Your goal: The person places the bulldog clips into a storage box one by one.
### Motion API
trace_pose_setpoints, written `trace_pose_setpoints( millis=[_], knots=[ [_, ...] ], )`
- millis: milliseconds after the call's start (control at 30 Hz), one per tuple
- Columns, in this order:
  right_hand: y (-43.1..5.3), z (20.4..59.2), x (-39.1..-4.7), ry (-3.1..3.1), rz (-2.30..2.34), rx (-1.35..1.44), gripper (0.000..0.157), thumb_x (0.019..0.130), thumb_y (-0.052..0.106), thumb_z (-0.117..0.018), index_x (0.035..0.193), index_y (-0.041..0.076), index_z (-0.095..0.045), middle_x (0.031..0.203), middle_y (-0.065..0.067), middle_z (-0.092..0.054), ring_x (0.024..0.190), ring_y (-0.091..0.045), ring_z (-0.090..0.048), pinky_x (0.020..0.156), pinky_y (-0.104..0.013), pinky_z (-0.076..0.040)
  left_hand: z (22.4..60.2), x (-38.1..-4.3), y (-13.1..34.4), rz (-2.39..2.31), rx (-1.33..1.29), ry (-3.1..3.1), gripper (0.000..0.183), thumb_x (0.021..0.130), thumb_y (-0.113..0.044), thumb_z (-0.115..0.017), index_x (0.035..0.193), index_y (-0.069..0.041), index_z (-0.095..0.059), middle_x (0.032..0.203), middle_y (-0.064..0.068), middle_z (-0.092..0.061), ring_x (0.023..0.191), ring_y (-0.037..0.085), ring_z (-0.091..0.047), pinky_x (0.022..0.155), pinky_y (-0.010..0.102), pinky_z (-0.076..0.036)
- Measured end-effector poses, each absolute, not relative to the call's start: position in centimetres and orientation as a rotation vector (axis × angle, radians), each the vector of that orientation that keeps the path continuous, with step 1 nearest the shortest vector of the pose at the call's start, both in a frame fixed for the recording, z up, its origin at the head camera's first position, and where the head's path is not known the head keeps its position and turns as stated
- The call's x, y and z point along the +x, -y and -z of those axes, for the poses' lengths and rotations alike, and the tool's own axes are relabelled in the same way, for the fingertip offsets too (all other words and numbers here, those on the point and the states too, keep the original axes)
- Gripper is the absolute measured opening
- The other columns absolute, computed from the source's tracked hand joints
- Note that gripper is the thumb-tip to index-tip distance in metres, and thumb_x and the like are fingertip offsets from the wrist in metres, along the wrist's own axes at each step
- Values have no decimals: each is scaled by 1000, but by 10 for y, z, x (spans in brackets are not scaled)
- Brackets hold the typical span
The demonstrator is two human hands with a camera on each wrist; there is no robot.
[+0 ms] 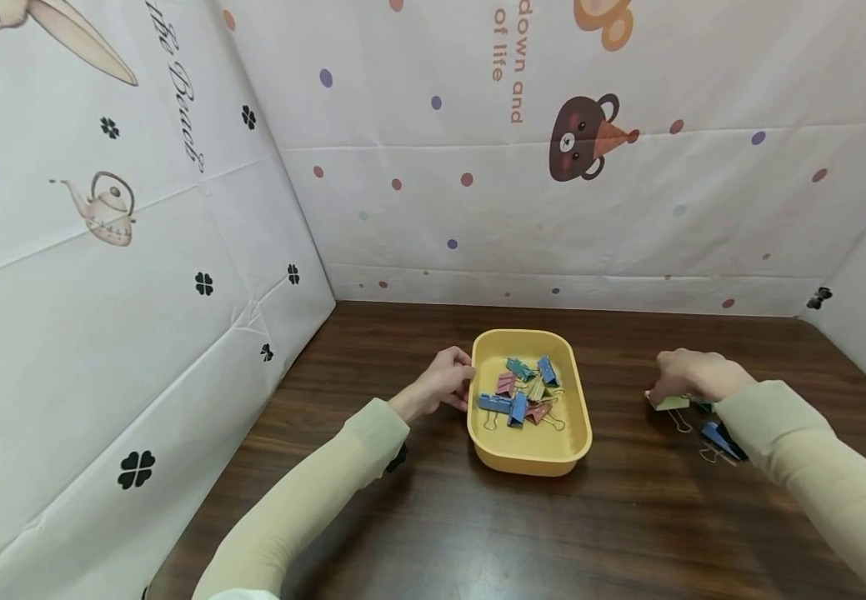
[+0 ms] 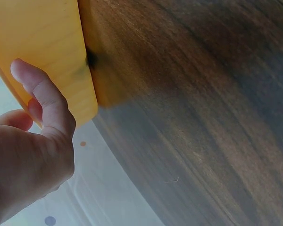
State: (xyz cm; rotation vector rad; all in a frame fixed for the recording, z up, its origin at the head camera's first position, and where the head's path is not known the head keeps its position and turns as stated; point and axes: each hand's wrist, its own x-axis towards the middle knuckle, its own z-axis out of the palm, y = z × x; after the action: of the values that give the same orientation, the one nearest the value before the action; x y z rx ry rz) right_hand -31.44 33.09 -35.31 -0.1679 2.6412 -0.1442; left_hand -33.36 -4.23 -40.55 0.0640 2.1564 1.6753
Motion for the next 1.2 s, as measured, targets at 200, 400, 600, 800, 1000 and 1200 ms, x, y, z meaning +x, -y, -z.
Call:
trace_pose_setpoints(
  millis=[200,400,600,800,1000,1200],
  knots=[
    [-327,349,-317,-2657,153,-176,48,82,38,-67,101,-2,-49,76,-6,-53,48,-10,-39,45,-24,-33,406,-333,43,-1672,74,-2160,31,95,-10,-50,123,1,-44,74,8,-53,54,18,-53,46,27,-54],
    [-320,343,-320,-2656,145,-169,43,81,36,-68,98,0,-50,73,-7,-52,47,-10,-44,43,-23,-36,405,-333,43,-1674,68,-2157,29,95,-10,-50,121,0,-44,75,8,-53,54,17,-53,46,27,-54],
    [-311,336,-322,-2678,107,-188,44,80,37,-68,97,1,-51,69,-6,-52,47,-12,-48,42,-24,-39,404,-333,43,-1675,61,-2160,19,95,-10,-50,112,-5,-45,75,8,-53,54,17,-53,46,27,-54],
    [-302,331,-323,-2707,82,-234,49,80,38,-68,102,-2,-52,70,-7,-54,49,-15,-53,44,-27,-42,405,-333,43,-1667,59,-2165,18,95,-10,-50,112,-5,-46,76,8,-53,55,18,-54,46,27,-54],
    [-291,323,-325,-2721,56,-248,59,81,38,-68,115,-6,-51,77,-8,-56,57,-17,-56,49,-29,-44,405,-334,42,-1669,61,-2167,17,95,-10,-50,111,-6,-46,76,9,-54,55,18,-54,47,28,-55],
    [-281,319,-323,-2760,11,-285,51,77,40,-67,106,0,-55,79,-7,-56,58,-21,-58,49,-30,-43,407,-334,42,-1668,59,-2165,17,95,-11,-50,110,-6,-46,75,9,-54,55,18,-54,47,28,-55]
  ],
)
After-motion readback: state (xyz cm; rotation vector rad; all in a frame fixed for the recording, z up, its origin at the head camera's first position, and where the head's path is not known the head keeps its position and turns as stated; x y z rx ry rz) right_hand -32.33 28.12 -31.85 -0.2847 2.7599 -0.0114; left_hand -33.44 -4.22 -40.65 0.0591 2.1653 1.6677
